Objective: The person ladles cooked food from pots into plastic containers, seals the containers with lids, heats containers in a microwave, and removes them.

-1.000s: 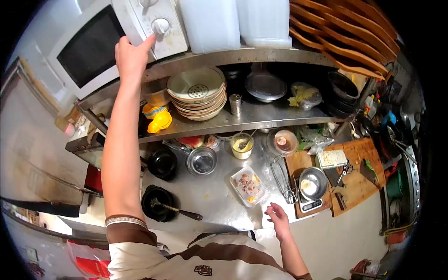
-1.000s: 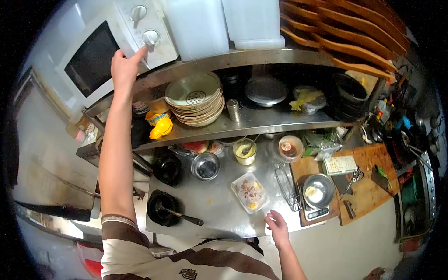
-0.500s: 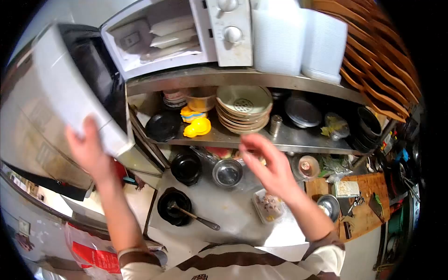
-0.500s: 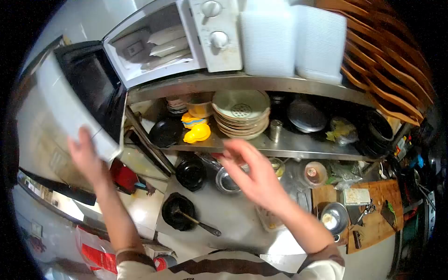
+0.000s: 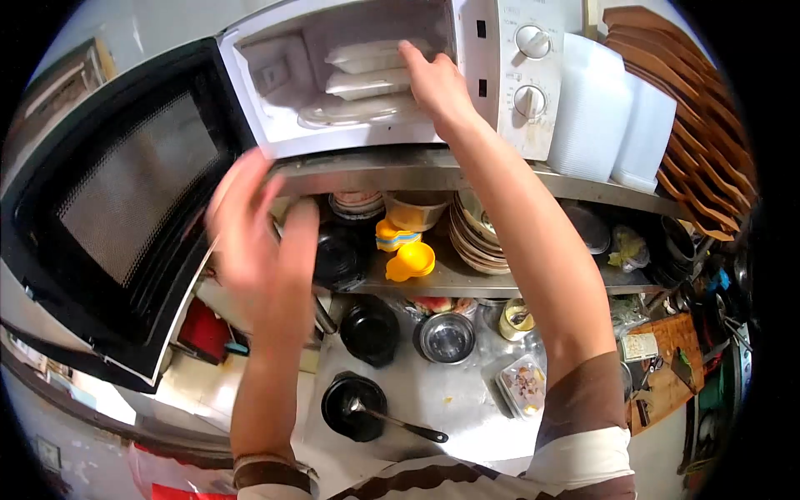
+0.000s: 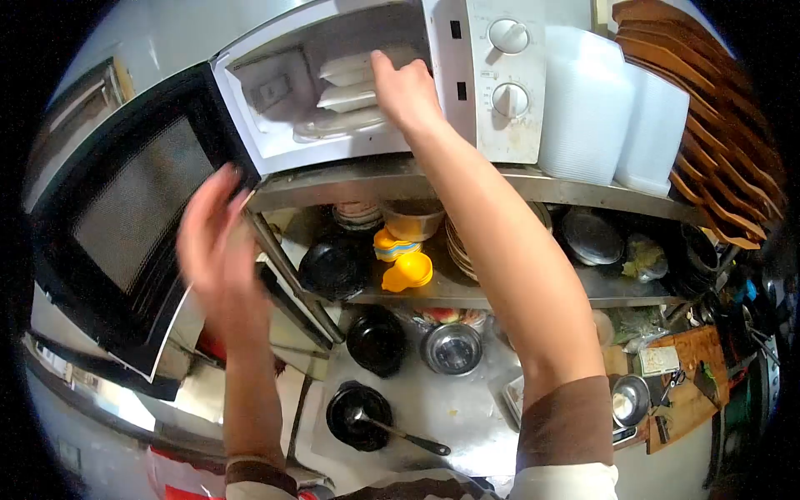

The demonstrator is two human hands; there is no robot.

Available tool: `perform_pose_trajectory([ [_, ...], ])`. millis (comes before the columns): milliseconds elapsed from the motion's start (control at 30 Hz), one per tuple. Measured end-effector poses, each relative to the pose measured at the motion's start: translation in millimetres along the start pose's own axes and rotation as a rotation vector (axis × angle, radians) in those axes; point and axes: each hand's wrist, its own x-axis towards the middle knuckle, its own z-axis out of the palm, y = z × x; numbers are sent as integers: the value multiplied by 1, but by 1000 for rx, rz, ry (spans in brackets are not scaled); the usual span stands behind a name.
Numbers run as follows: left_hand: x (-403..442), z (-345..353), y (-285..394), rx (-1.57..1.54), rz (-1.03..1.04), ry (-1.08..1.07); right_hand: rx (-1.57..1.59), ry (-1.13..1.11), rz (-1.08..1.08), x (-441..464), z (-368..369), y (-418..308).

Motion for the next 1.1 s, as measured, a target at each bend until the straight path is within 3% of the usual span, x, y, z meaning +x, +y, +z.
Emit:
perform_pose_trajectory([
  [67, 49, 51, -46, -683, -500, -23, -16, -33, 107, 16, 4, -2],
  [100, 75, 69, -71, -764, -657, -50, -32, -64, 144, 27, 9, 2],
  [200, 123, 122, -146, -491, -761, -158, 23, -138, 240, 50, 21, 13],
  [267, 138, 135, -141, -421, -959, -163, 112, -154, 312, 63, 28, 20],
  [367, 148, 144, -152, -523, -969, -240, 270, -184, 346, 65, 31, 16],
  [467, 151, 152, -157, -433, -1001, -263, 312, -110, 391, 70, 38, 20],
  [700, 149, 137, -163, -635, -862, -314, 478, -36, 387, 63, 33, 19],
  [833, 135, 116, -149, -644, -829, -142, 521, -24, 361, 42, 25, 7],
  [967, 111, 85, -130, -794, -606, 3, 603, -156, 152, 9, 11, -9],
  [1067, 81, 56, -90, -742, -462, 5, 674, -251, 57, -27, -5, -11],
  [1100, 69, 50, -78, -711, -465, 99, 676, -268, 40, -46, -14, -12],
])
